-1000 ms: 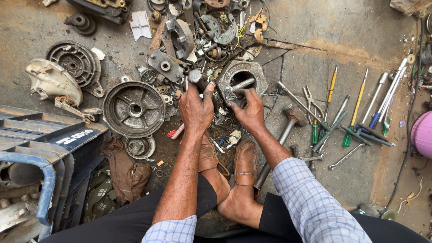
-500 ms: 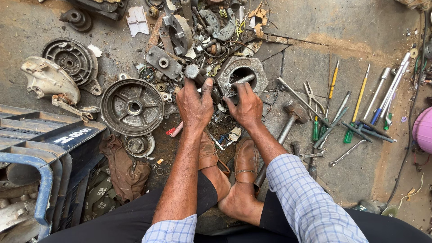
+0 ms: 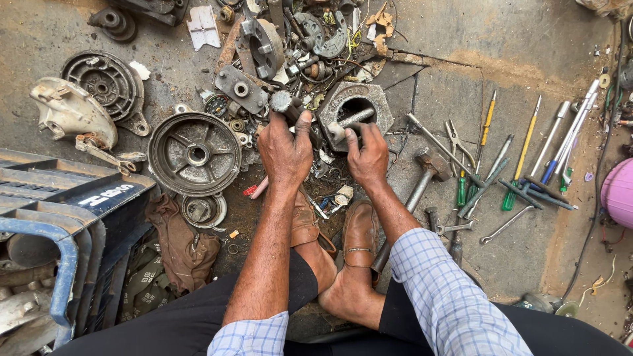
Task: The person sits on the floor surrounded by disassembled metal parts and tools. They use a hammer and a metal punch to repeatedly strike a small cylindrical component held in a vise, occasionally using pliers to adjust its position.
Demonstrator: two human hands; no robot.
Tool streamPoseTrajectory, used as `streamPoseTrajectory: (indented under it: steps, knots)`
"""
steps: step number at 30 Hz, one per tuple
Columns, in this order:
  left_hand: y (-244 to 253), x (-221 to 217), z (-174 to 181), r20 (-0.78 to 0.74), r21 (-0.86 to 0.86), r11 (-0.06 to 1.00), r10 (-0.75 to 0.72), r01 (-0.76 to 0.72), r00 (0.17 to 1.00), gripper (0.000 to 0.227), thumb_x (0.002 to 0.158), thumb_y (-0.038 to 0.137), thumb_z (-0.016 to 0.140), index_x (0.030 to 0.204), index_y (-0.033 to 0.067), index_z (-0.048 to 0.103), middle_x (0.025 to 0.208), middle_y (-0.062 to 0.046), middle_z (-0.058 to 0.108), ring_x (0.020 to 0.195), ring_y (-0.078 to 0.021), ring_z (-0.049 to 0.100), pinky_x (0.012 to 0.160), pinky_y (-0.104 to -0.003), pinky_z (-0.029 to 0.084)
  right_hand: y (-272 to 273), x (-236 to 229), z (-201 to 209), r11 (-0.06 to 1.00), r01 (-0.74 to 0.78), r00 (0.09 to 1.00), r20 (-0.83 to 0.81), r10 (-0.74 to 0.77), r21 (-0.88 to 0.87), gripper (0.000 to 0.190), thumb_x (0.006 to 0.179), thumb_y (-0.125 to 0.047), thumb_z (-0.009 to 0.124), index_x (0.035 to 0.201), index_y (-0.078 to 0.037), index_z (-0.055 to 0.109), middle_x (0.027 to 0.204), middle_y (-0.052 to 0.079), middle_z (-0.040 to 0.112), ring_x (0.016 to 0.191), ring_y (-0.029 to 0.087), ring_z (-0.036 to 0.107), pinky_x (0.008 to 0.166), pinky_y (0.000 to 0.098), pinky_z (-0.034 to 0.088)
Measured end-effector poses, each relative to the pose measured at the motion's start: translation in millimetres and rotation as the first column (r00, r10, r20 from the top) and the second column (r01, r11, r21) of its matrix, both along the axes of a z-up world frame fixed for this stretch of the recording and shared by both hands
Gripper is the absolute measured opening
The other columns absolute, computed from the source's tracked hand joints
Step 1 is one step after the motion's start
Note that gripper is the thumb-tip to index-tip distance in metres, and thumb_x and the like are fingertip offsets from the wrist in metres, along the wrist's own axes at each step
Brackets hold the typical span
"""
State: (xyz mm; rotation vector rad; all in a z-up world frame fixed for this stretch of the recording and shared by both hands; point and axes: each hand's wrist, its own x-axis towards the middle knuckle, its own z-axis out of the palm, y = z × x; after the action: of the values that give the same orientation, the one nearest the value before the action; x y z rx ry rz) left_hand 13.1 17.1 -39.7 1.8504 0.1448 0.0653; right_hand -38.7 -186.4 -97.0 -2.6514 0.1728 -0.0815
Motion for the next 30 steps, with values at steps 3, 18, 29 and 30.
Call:
streamPoseTrajectory:
  steps: [3, 18, 29, 30]
  knots:
    - [0.1, 2.2, 0.5, -0.024, -0.005, 1.000, -0.008, 0.008, 1.000, 0.029, 0.103, 0.029, 0.066, 0.118, 0.0041, 0.065, 0.090, -0.012, 0.077, 0.084, -0.0297, 0.078, 0.073, -0.046, 0.058, -1.0, 0.8, -5.5, 1.000, 0.024, 1.000, -0.010, -0.024, 0.015, 0.033, 0.110, -0.034, 0.057, 0.116, -0.004, 0.068, 0.098, 0.010, 0.061, 0.088, 0.021, 0.065, 0.076, 0.0385, 0.058]
    - [3.2, 3.5, 16.1, 0.087, -0.009, 1.000, 0.002, -0.002, 0.996, 0.026, 0.103, 0.026, 0.069, 0.119, 0.0047, 0.065, 0.093, -0.012, 0.077, 0.086, -0.0310, 0.077, 0.075, -0.047, 0.057, 22.2, 2.5, 28.2, 0.997, -0.073, 0.997, -0.023, 0.074, 0.026, 0.064, 0.079, -0.020, 0.089, 0.132, -0.004, 0.057, 0.127, 0.016, 0.053, 0.117, 0.032, 0.062, 0.096, 0.0436, 0.056]
    - [-4.9, 3.7, 49.8, 0.157, -0.166, 0.967, -0.170, 0.196, 0.973, 0.027, 0.102, 0.026, 0.072, 0.121, 0.0074, 0.065, 0.107, -0.008, 0.072, 0.100, -0.0218, 0.074, 0.084, -0.038, 0.061, -2.3, -40.5, 9.1, 0.946, 0.234, 0.971, -0.006, -0.239, 0.226, 0.056, 0.090, -0.014, 0.079, 0.138, -0.002, 0.052, 0.128, 0.016, 0.051, 0.094, 0.017, 0.065, 0.069, 0.0282, 0.064]
    - [-6.0, 3.1, 54.0, 0.137, -0.175, 0.963, -0.181, 0.203, 0.974, 0.027, 0.101, 0.024, 0.073, 0.121, 0.0073, 0.065, 0.107, -0.007, 0.072, 0.099, -0.0214, 0.075, 0.083, -0.037, 0.061, -4.8, -48.6, 6.3, 0.948, 0.229, 0.973, -0.012, -0.232, 0.222, 0.054, 0.092, -0.014, 0.079, 0.138, -0.002, 0.052, 0.128, 0.016, 0.051, 0.094, 0.017, 0.065, 0.071, 0.0289, 0.065]
